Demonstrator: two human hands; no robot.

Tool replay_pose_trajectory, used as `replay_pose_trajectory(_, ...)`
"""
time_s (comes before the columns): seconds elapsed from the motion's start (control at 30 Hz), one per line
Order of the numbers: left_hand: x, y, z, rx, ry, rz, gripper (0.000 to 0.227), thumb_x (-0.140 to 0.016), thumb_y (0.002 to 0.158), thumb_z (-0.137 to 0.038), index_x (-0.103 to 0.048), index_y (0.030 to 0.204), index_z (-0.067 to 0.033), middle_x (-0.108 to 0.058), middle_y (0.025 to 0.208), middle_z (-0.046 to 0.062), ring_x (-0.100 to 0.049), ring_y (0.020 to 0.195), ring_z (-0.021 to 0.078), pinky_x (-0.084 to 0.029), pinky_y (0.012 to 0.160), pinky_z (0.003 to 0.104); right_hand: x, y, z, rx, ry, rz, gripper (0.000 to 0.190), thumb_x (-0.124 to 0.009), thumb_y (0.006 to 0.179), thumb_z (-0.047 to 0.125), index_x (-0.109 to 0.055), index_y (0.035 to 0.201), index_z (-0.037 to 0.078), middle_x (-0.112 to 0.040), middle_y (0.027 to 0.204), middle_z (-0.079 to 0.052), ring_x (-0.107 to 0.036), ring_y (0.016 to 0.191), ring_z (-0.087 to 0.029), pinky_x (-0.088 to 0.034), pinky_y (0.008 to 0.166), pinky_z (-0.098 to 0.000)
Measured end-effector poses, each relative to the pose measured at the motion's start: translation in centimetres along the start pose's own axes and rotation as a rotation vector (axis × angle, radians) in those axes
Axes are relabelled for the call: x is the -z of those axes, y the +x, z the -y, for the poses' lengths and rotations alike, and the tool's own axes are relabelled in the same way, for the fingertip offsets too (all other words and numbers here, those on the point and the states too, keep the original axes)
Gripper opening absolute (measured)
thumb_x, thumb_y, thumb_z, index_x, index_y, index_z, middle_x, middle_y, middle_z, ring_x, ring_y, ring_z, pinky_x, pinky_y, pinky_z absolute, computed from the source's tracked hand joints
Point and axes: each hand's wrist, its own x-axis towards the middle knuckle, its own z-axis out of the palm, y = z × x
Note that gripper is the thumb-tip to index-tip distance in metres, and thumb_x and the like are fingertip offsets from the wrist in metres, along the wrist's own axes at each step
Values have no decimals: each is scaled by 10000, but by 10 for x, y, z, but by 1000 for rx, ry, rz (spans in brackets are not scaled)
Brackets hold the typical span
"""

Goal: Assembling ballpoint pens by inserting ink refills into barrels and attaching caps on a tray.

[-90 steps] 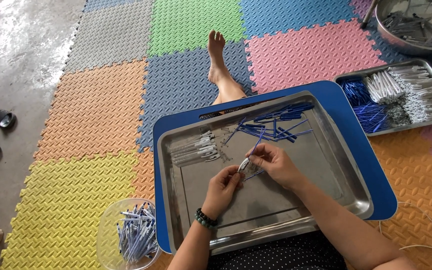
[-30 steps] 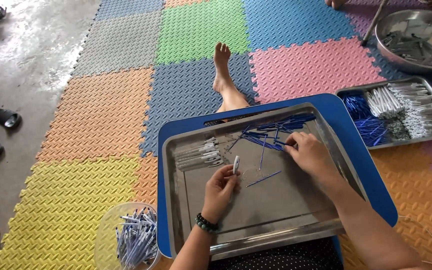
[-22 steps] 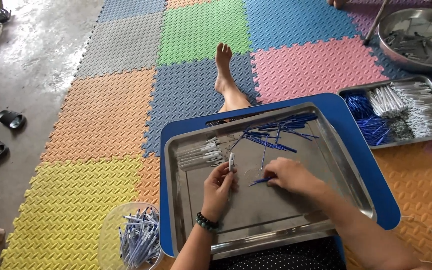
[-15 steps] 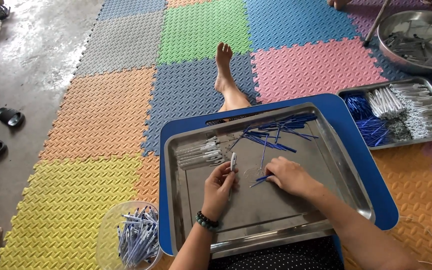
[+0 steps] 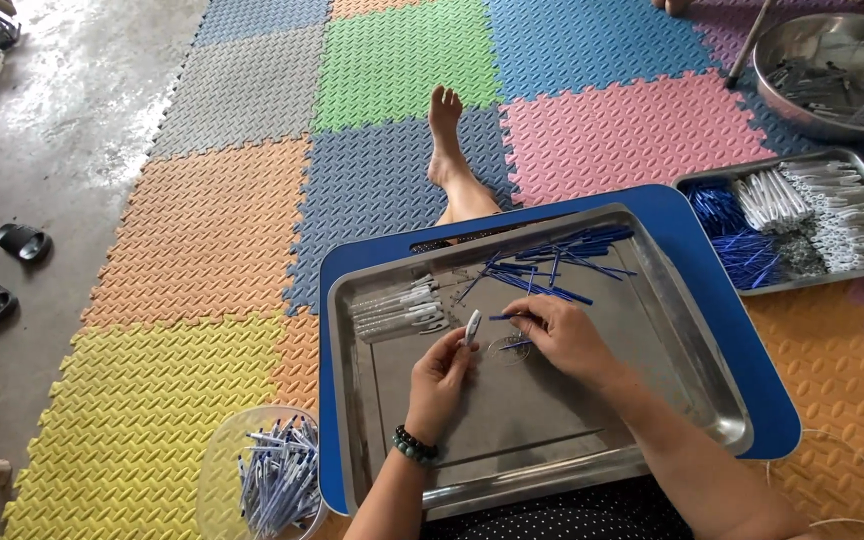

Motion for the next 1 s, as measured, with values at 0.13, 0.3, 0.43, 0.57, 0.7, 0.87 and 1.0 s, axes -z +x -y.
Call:
replay_pose_trajectory(0.13,-1,-3,-2,-32,90,26,323,-684,1116,-57,-788,1422,-45,-836,1088,152,-704,876,161,-664,762,347,-9,-5,-8,5,31,-55,137,-777,1058,221,-854,1171,205,-857,1009,-86,-796,987,-301,-622,892,-402)
replay_pose_trajectory(0.3,3,-1,3,-25,173,67,306,-696,1116,-61,-808,1401,-60,-849,1084,167,-755,868,200,-688,769,376,-11,-7,-16,-35,119,-126,134,-764,1091,265,-858,1164,205,-828,1006,-72,-762,963,-248,-607,880,-372)
replay_pose_trajectory(0.43,1,-4,-4,16,218,73,306,-697,1112,-49,-808,1397,-50,-860,1106,171,-772,893,214,-687,807,375,-9,-8,-14,-20,129,-110,139,-739,1104,221,-856,1161,171,-834,1013,-99,-770,963,-283,-607,893,-389)
replay_pose_trajectory(0.57,0,-4,-6,-33,271,69,298,-701,1111,-62,-814,1387,-69,-875,1116,156,-797,921,211,-686,805,363,-8,-9,-12,7,120,-97,138,-729,1110,211,-855,1154,173,-829,1022,-99,-767,963,-289,-608,903,-399)
replay_pose_trajectory(0.7,0,-5,-6,-66,320,72,299,-698,1100,-41,-819,1373,-67,-881,1121,176,-843,948,263,-697,800,385,-9,-9,-17,48,73,-116,107,-759,1089,228,-859,1121,208,-825,1017,-57,-748,980,-270,-597,905,-389)
replay_pose_trajectory(0.87,-1,-7,-6,-119,442,88,291,-712,1091,-83,-846,1348,-115,-874,1079,159,-830,916,274,-674,794,415,-11,-8,-21,-71,269,-108,172,-822,1035,172,-852,1204,170,-848,1031,-91,-760,947,-226,-627,880,-374)
replay_pose_trajectory(1.0,0,-6,-2,-75,478,73,246,-762,1072,-137,-880,1288,-147,-897,1069,109,-856,942,277,-679,814,375,-11,-6,-31,-230,490,-130,225,-894,987,142,-826,1191,76,-865,1010,-194,-811,876,-271,-655,859,-400)
